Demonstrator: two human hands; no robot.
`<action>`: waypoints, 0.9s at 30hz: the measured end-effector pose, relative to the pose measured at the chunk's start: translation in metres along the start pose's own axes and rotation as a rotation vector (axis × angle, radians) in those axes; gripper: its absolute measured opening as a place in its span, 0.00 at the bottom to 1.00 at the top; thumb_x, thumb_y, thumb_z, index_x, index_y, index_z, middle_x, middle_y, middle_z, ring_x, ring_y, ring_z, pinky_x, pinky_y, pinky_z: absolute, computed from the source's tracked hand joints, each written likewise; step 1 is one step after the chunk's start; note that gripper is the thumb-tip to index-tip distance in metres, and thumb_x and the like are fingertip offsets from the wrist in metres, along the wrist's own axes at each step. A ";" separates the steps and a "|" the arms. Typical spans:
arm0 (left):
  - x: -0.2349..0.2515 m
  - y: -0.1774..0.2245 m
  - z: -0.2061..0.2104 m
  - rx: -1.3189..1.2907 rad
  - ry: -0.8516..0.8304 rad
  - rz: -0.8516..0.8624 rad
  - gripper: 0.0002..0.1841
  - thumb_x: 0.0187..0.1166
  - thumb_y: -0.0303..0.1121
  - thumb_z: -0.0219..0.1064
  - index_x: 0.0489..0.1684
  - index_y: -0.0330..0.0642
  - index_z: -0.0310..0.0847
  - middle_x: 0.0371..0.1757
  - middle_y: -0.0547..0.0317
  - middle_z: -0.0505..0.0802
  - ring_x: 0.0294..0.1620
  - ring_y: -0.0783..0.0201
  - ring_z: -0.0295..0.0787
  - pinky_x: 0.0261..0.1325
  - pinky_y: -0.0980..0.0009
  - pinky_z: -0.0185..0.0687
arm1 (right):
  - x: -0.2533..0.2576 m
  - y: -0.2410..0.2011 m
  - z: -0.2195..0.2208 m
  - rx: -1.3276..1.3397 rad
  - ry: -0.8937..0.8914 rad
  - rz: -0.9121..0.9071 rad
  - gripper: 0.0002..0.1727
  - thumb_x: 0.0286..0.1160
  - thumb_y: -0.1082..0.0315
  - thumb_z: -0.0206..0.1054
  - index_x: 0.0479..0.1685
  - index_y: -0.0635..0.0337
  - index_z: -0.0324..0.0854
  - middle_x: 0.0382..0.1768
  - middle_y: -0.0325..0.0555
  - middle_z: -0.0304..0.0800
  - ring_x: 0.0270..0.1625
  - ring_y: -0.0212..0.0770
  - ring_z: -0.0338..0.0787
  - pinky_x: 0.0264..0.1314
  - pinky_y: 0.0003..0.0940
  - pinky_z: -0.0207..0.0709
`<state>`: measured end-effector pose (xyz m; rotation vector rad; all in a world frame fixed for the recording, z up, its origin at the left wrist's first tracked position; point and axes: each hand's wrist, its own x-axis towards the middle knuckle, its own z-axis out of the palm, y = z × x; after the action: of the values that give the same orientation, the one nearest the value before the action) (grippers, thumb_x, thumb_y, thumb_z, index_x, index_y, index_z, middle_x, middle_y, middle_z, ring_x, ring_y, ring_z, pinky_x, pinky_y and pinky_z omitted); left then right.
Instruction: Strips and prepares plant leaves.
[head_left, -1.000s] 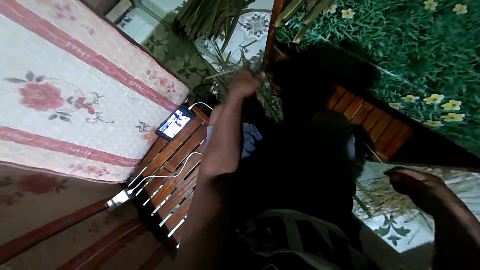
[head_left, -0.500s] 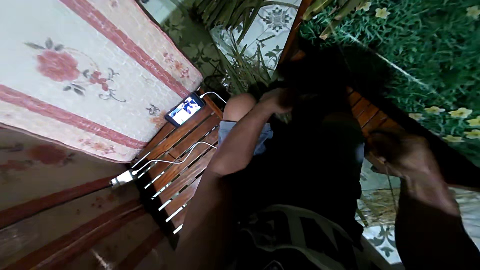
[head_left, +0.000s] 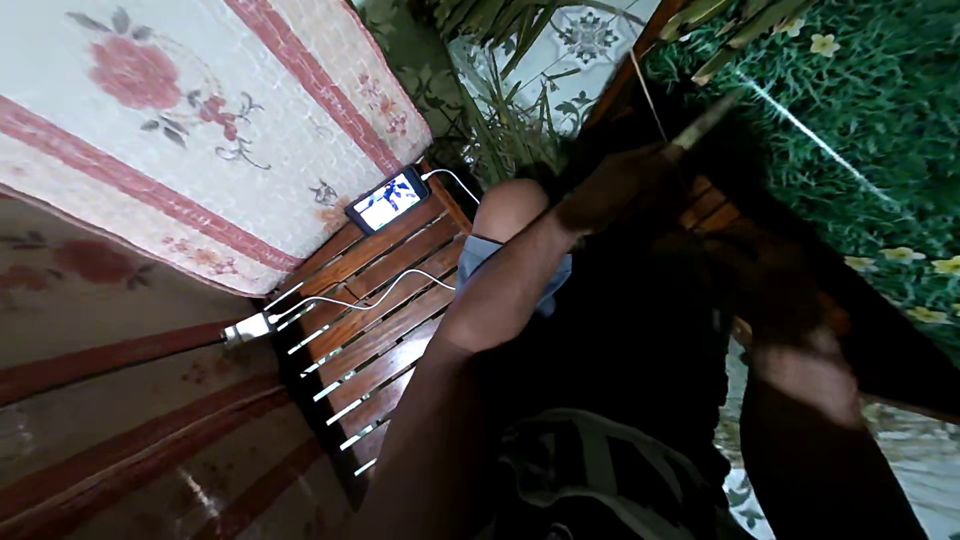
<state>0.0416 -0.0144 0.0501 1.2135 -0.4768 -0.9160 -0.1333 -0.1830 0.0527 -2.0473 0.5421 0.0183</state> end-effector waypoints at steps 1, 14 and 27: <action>0.004 0.000 -0.007 -0.076 0.040 0.025 0.19 0.96 0.39 0.47 0.69 0.35 0.76 0.18 0.62 0.75 0.12 0.72 0.66 0.14 0.80 0.63 | -0.001 0.006 -0.001 -0.026 0.002 0.004 0.17 0.86 0.62 0.59 0.60 0.66 0.82 0.32 0.39 0.85 0.27 0.26 0.82 0.32 0.26 0.81; -0.008 0.011 0.001 -0.128 -0.069 -0.052 0.19 0.96 0.37 0.46 0.71 0.36 0.74 0.19 0.62 0.74 0.11 0.73 0.66 0.13 0.81 0.64 | 0.000 0.000 -0.006 0.022 0.058 0.003 0.14 0.82 0.65 0.61 0.55 0.67 0.81 0.29 0.34 0.81 0.23 0.22 0.77 0.27 0.21 0.76; -0.008 0.011 -0.005 -0.200 -0.060 -0.014 0.19 0.96 0.36 0.44 0.72 0.35 0.72 0.15 0.64 0.73 0.09 0.74 0.65 0.11 0.82 0.64 | -0.004 0.007 -0.003 0.268 0.044 -0.017 0.08 0.78 0.69 0.61 0.48 0.59 0.83 0.21 0.24 0.81 0.17 0.21 0.76 0.21 0.17 0.74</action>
<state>0.0444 -0.0049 0.0598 1.0110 -0.4143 -0.9904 -0.1402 -0.1866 0.0494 -1.7936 0.5246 -0.1041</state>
